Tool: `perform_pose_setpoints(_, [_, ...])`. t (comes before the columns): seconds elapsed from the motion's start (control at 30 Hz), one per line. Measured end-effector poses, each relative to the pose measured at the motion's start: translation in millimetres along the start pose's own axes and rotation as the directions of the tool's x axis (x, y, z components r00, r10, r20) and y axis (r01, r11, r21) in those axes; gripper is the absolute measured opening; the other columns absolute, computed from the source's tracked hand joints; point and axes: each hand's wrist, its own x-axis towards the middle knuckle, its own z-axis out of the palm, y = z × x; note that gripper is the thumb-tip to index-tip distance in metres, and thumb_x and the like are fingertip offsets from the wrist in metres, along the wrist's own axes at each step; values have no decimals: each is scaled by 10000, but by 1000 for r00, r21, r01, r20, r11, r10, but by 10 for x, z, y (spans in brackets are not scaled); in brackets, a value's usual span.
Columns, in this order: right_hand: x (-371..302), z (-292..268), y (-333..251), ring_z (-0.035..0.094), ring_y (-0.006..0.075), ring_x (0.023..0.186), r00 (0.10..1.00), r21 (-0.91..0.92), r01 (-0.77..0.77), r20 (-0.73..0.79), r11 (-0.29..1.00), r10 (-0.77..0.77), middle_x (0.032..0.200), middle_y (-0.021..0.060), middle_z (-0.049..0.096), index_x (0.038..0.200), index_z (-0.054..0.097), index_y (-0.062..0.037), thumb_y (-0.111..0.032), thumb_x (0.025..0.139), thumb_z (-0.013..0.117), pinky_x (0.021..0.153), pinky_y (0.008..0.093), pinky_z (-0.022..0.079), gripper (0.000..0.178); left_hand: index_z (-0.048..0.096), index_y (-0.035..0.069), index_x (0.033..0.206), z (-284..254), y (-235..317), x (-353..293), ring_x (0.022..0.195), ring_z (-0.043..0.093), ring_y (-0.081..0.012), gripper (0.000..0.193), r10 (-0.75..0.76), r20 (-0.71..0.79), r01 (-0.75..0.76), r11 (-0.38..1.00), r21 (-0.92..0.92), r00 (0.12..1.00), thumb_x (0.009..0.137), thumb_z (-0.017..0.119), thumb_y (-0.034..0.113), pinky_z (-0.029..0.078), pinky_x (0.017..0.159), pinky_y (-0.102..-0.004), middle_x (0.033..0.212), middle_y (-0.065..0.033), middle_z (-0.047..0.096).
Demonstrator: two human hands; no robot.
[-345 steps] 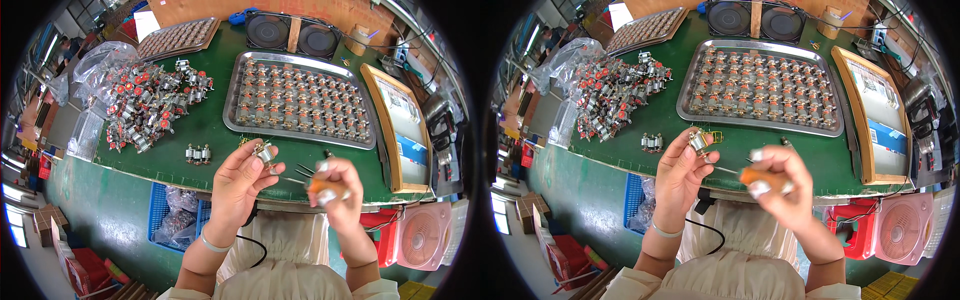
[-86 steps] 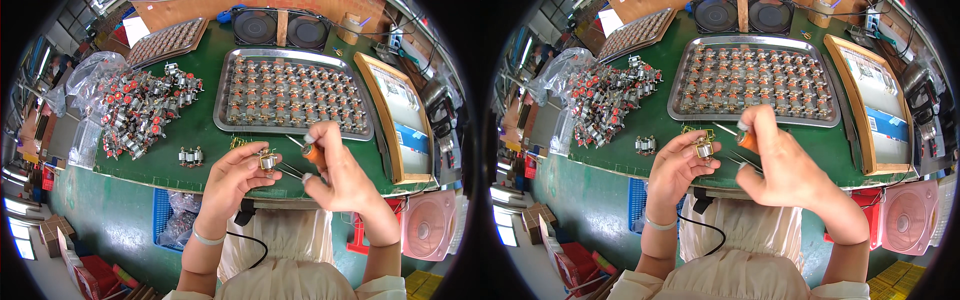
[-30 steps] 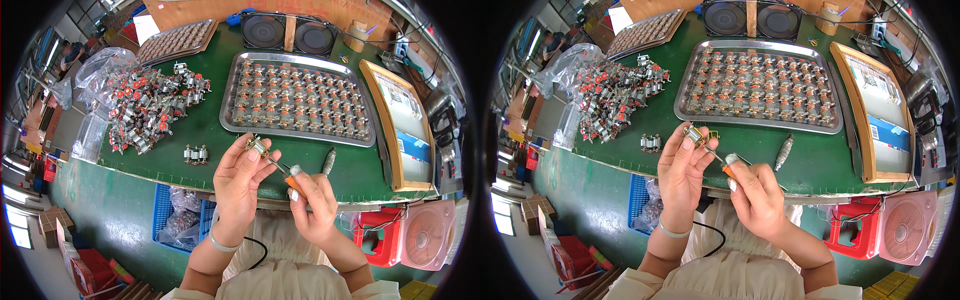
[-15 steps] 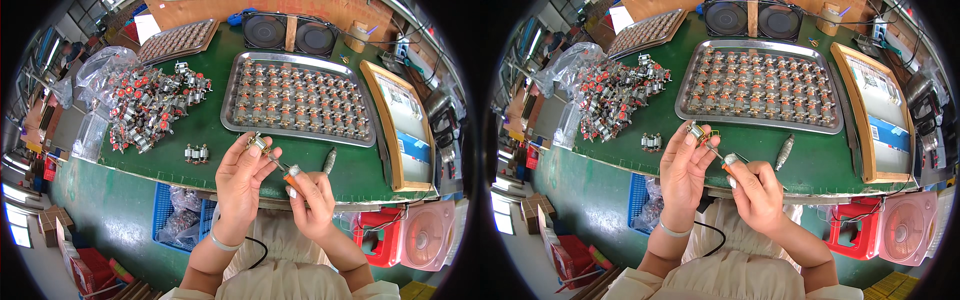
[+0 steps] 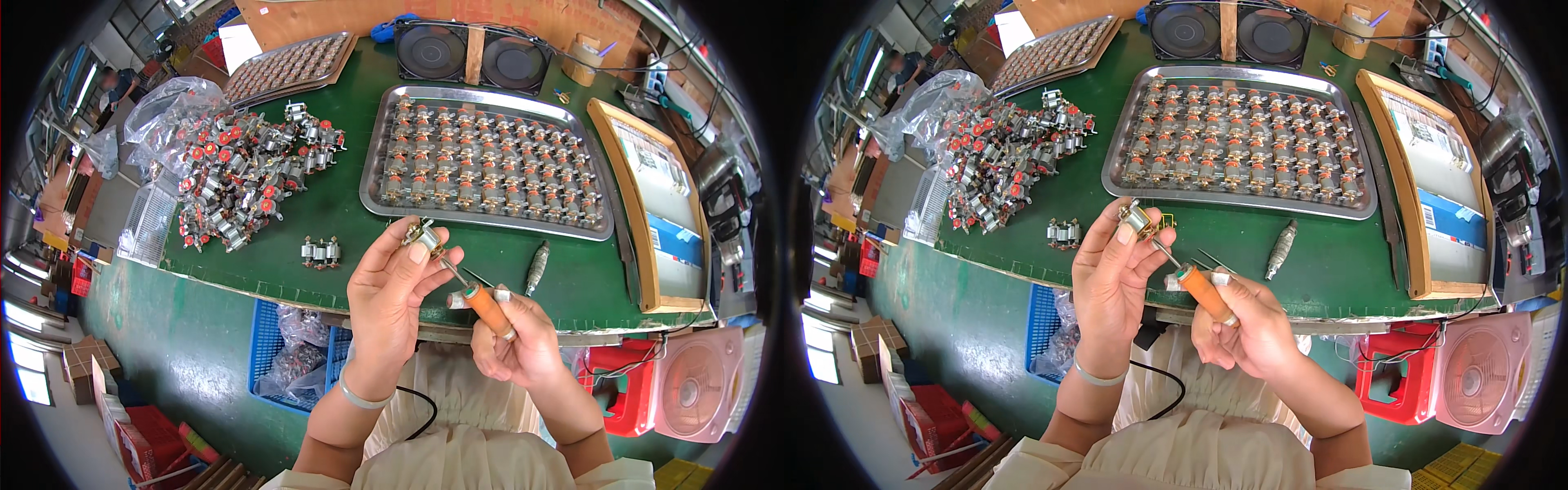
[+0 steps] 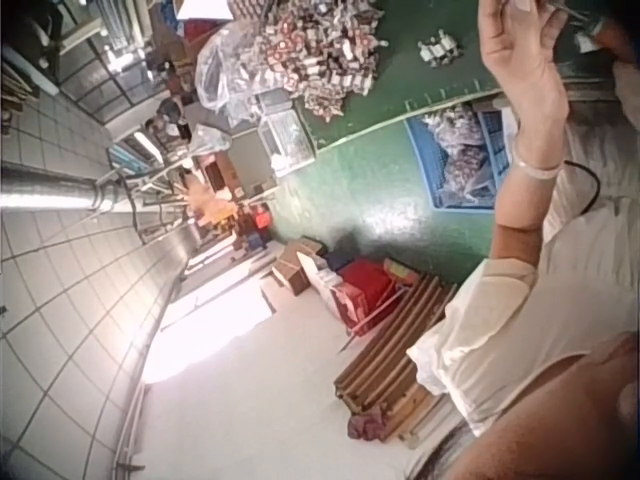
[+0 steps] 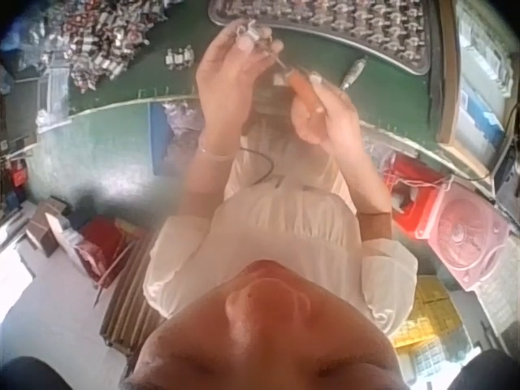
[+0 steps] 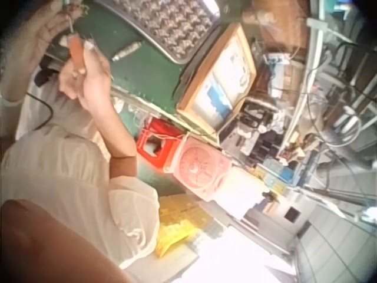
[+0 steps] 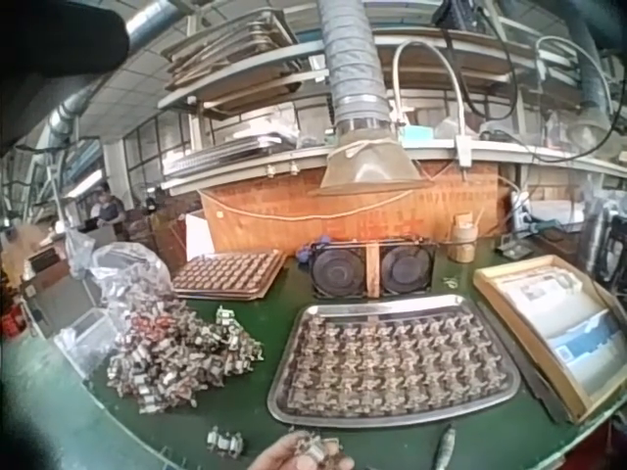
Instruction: Assembling small electronic components using a screwdriver and tweezers and organizing them into a tray.
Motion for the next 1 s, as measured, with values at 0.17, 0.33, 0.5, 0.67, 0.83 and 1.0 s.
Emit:
perform_pose_setpoints(0.17, [-44,-7,-92,415,95,403,987,-110,64,-137,992,-79,611,104,547,967,475,2,-191,858,545,369,203,307,232,473,-8,1166,-59,53,-18,884,625,-266,330,-13,23,13,1000,10,1000,852,549,60,534,753,-318,1027,-166,596])
perform_pose_setpoints(0.33, [-46,-112,-317,435,66,543,853,-342,436,-140,833,-503,801,45,523,968,542,5,-32,730,683,471,195,345,279,517,-38,1105,-171,-37,-54,860,629,-213,294,50,251,-143,919,369,967,816,567,-20,527,745,-290,993,-138,611])
perform_pose_setpoints(0.5, [69,39,-631,539,159,776,615,-817,566,509,-113,-602,943,108,543,1136,518,24,4,748,635,597,240,441,406,583,-24,1019,-231,-129,-72,795,634,-160,249,96,403,-367,636,679,910,772,608,-25,527,708,-256,948,-116,630])
perform_pose_setpoints(0.67, [268,33,-491,584,176,847,610,-724,661,364,199,-704,1002,136,563,1217,432,17,46,790,566,655,254,497,449,602,-8,989,-209,-174,-52,744,629,-160,238,100,408,-382,601,702,907,752,622,-22,530,687,-253,926,-114,635])
perform_pose_setpoints(0.83, [347,5,-461,584,161,839,628,-713,665,375,221,-682,988,137,566,1206,432,24,45,809,543,665,249,499,413,602,-7,991,-223,-174,-50,748,627,-152,245,91,391,-358,623,696,916,748,624,-24,533,694,-253,923,-112,636])
perform_pose_setpoints(1.0, [346,-3,-470,582,155,842,653,-690,668,367,277,-662,983,135,566,1203,429,22,49,820,522,672,247,499,395,600,-10,997,-233,-155,-43,751,623,-137,256,49,350,-294,660,691,935,743,625,-28,534,701,-253,912,-112,636])
